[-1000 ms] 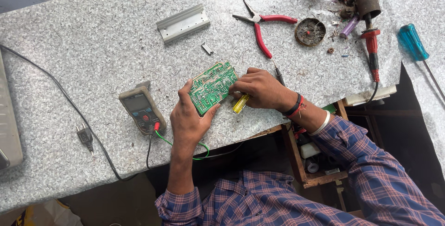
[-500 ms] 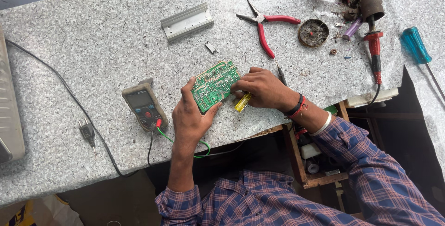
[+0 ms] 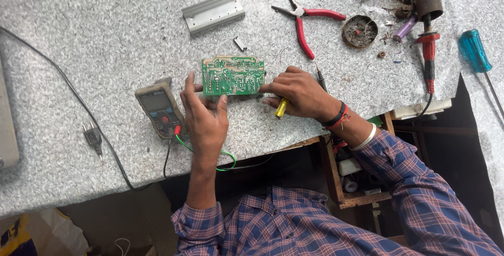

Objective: The person holds a green circuit board on a workbench and uses a screwdriver to work on its components, repositioning and turning the board repeatedly. A multimeter with attached probes sits beside the board as the person continues working on it with the screwdriver.

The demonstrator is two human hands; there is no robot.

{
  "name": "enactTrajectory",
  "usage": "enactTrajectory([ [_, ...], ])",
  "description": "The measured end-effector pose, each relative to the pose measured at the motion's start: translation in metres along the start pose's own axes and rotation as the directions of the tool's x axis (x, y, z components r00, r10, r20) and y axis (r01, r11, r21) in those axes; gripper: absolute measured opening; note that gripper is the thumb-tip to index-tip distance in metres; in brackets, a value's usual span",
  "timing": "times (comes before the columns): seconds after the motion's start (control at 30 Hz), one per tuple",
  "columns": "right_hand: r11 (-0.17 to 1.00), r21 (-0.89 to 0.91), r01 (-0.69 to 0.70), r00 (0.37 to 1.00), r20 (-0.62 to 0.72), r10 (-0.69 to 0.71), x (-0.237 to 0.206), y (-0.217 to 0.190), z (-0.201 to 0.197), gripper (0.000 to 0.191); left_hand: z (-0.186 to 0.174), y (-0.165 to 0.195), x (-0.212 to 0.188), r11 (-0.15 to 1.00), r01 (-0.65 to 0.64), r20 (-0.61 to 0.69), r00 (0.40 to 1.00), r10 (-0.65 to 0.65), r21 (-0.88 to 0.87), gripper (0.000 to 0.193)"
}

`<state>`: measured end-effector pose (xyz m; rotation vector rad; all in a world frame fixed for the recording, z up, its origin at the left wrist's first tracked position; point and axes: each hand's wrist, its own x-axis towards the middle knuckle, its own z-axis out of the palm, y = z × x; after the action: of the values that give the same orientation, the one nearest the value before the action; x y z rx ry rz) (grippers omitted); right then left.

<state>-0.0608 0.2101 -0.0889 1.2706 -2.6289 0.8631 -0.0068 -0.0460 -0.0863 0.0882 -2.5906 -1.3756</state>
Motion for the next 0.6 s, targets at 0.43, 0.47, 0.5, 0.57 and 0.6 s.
enactTrajectory([
  [0.43,0.994,-0.107,-0.024,1.000,-0.018,0.022,0.003,-0.005,0.003,0.029,0.001,-0.015,-0.004,0.997,-0.056,-0.046,0.998,0.054,-0.059,0.059],
  [0.47,0.995,-0.100,-0.026,1.000,-0.011,0.025,0.003,-0.006,0.002,0.029,0.000,-0.014,-0.004,0.996,-0.060,-0.033,0.998,0.058,-0.066,0.061],
  [0.5,0.996,-0.092,-0.020,1.000,-0.007,0.019,0.003,-0.007,0.001,0.030,-0.001,-0.013,-0.004,0.995,-0.065,-0.021,0.998,0.063,-0.073,0.063],
  [0.57,0.997,-0.075,-0.007,1.000,-0.003,0.007,0.003,-0.008,0.000,0.032,-0.002,-0.012,-0.004,0.996,-0.070,-0.001,0.998,0.070,-0.054,0.069],
  [0.6,0.998,-0.062,-0.007,1.000,0.006,0.008,0.003,-0.009,-0.001,0.031,-0.002,-0.012,-0.005,0.997,-0.068,0.009,0.998,0.068,-0.027,0.072],
])
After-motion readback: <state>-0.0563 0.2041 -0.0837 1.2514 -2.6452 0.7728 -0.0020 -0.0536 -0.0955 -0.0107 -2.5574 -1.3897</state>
